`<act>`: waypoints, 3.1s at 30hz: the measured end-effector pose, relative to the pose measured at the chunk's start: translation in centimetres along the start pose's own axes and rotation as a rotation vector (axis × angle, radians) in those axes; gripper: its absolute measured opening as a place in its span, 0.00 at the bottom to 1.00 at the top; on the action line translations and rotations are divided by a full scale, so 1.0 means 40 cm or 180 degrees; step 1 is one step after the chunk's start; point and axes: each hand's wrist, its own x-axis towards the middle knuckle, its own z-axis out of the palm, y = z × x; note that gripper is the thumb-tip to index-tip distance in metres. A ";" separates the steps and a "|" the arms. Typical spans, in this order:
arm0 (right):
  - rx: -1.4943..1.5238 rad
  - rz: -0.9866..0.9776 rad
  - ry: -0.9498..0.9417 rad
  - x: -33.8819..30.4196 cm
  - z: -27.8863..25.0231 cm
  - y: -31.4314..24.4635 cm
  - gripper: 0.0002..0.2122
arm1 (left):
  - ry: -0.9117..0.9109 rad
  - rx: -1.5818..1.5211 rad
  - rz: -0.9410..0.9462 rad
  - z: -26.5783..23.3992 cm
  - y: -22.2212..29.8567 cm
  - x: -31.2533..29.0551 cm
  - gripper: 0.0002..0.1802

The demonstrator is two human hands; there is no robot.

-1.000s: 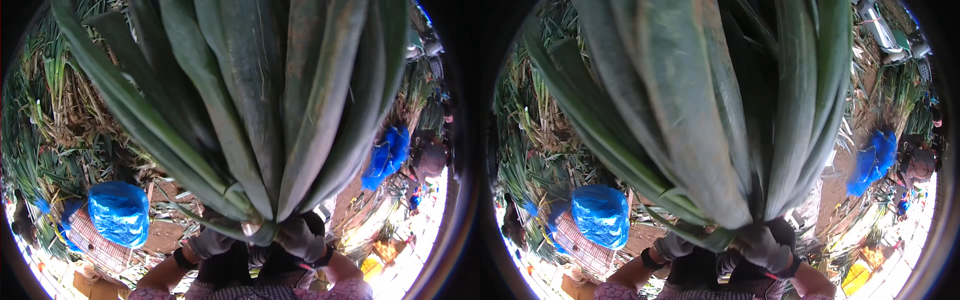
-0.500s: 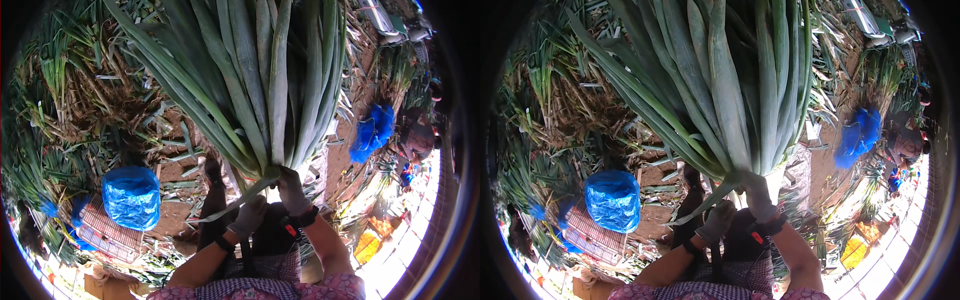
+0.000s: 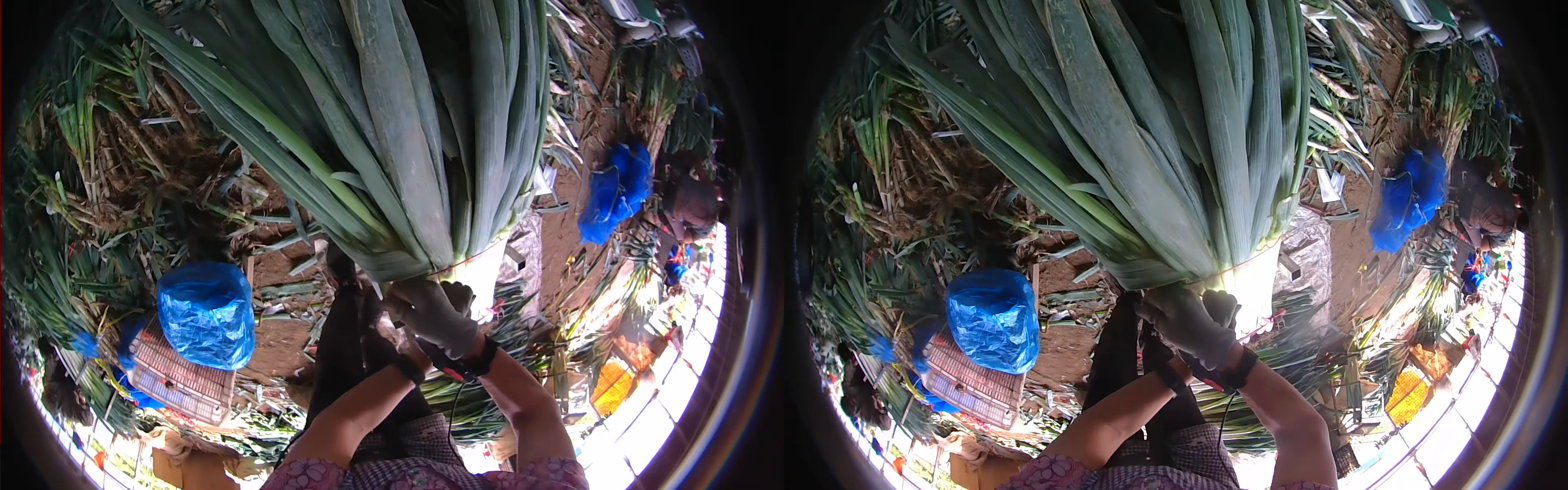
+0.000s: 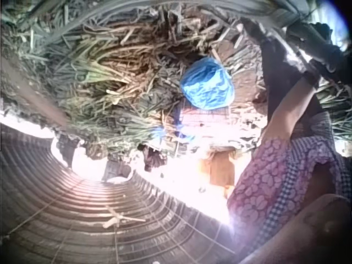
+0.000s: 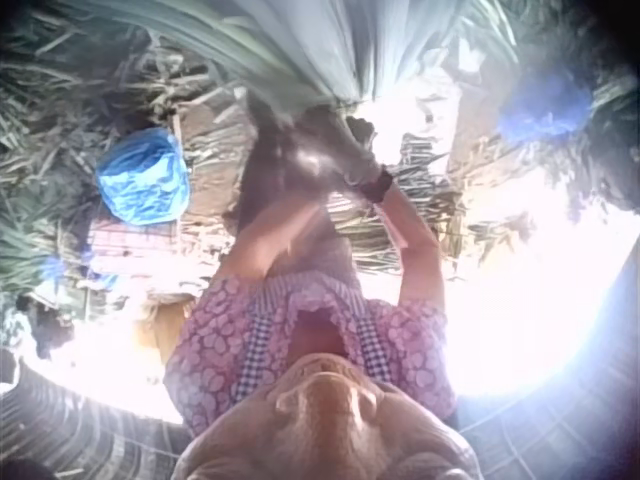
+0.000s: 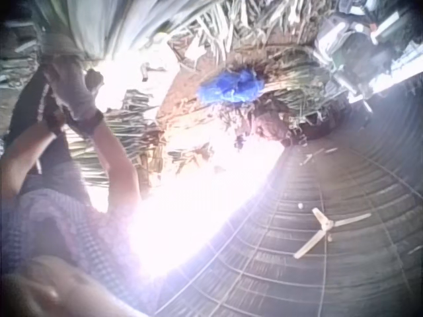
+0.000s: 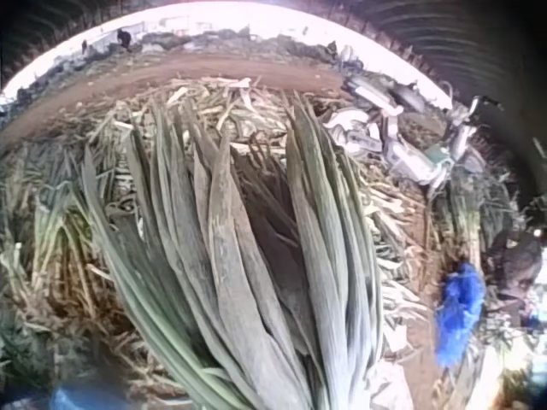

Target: The person ties a bundle of leeks with a red cord, places a red plastic bag over the roots, and secures a blue mesh bag over the bundle before trimming the green tops with a long blade.

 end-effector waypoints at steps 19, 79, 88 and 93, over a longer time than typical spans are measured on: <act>-0.0479 -0.1070 -0.0392 0.010 0.042 0.152 0.08 | -0.0158 0.0091 0.0463 0.136 -0.018 -0.083 0.16; 0.2605 0.2155 0.3822 -0.313 -0.073 0.093 0.18 | 0.0748 0.0401 -0.0970 -0.162 -0.011 0.111 0.21; 0.2322 0.2098 0.3703 -0.070 0.023 0.146 0.08 | 0.0748 0.0617 -0.0793 -0.177 -0.017 0.114 0.24; 0.2074 0.1725 0.3615 -0.061 0.016 0.148 0.07 | 0.0704 0.0715 -0.0948 -0.176 -0.024 0.110 0.23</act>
